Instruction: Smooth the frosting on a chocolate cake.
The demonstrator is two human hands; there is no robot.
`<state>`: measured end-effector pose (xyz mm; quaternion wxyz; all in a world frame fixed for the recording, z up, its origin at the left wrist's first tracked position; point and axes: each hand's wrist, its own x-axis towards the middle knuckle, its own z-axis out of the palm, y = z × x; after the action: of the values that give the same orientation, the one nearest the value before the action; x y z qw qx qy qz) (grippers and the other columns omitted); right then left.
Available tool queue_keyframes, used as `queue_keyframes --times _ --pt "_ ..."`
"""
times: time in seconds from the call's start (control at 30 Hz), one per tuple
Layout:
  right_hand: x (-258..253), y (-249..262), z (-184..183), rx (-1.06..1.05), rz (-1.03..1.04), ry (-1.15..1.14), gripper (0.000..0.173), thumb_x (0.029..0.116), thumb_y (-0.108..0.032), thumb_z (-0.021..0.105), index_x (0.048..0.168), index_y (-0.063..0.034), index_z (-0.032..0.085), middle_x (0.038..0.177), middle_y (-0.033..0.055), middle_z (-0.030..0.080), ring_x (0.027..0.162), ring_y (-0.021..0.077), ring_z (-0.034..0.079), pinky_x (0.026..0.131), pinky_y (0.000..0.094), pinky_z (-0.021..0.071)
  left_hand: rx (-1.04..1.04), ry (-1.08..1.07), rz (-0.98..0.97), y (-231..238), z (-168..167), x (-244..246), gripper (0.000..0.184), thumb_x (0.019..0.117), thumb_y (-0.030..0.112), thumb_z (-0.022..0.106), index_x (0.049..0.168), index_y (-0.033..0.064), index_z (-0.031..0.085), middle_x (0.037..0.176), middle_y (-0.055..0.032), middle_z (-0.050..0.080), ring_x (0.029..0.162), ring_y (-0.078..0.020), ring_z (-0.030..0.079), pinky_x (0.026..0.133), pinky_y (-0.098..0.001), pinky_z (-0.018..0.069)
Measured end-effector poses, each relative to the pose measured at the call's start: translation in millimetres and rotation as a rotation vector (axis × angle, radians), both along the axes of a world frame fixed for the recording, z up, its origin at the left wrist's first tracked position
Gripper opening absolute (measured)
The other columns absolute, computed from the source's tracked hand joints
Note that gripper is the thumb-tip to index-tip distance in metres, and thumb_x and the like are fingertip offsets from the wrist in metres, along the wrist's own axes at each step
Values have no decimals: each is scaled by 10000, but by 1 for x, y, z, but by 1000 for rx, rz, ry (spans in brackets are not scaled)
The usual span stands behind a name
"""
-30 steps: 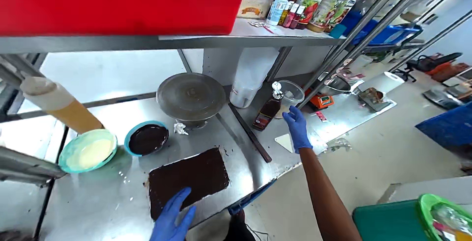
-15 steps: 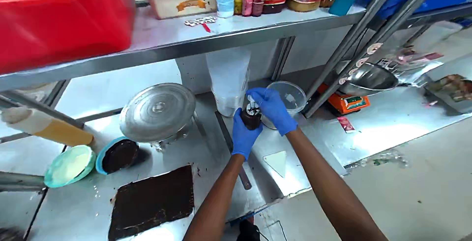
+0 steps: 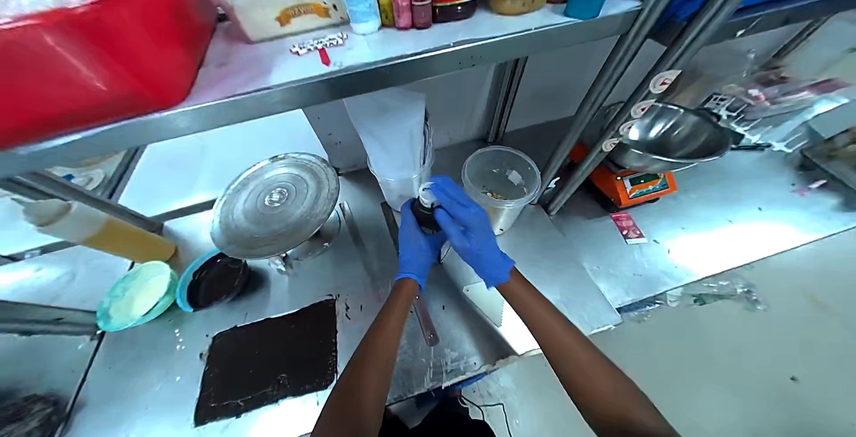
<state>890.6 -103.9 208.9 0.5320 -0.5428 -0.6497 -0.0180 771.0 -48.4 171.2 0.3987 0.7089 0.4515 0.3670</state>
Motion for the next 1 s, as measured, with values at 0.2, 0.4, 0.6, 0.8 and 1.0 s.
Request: queue_keyframes --times 0.2,0.4,0.6,0.8,1.0 --pt "37 -54 -57 -210 -442 1466 676 1079 -457 435 1613 -109 211 1605 234 314 1348 393 493 1022 555 493 -67 8 30 -3 -13 0 945 773 384 866 1536 247 326 1344 -153 618 1136 -345 654 885 -588 561" --pt "78 6 -75 -209 -365 1783 783 1048 -661 287 1625 -152 141 1620 229 296 1304 399 542 985 527 529 -80 54 51 0 -8 2 963 767 391 863 1543 212 321 1323 -172 628 1131 -351 657 890 -589 559" --pt "126 75 -80 -258 -287 1650 728 1074 -612 261 1629 -152 161 1634 168 307 1365 313 505 1051 460 499 -69 32 60 -3 1 6 917 783 354 860 1515 156 345 1274 -180 648 1128 -321 665 901 -559 563" --pt "121 91 -75 -553 -222 1501 599 1093 -470 363 1538 -71 321 1314 210 565 946 263 659 795 398 571 -41 50 62 -5 -11 1 946 766 328 876 1527 224 324 1281 -162 642 1057 -326 682 813 -554 586" --pt "43 113 -15 -919 186 1470 807 1009 -573 528 1576 -68 256 1384 277 549 1045 332 690 852 421 602 46 -21 111 -8 -15 -9 893 717 308 888 1458 100 436 1252 -139 659 1123 -240 670 952 -488 572"
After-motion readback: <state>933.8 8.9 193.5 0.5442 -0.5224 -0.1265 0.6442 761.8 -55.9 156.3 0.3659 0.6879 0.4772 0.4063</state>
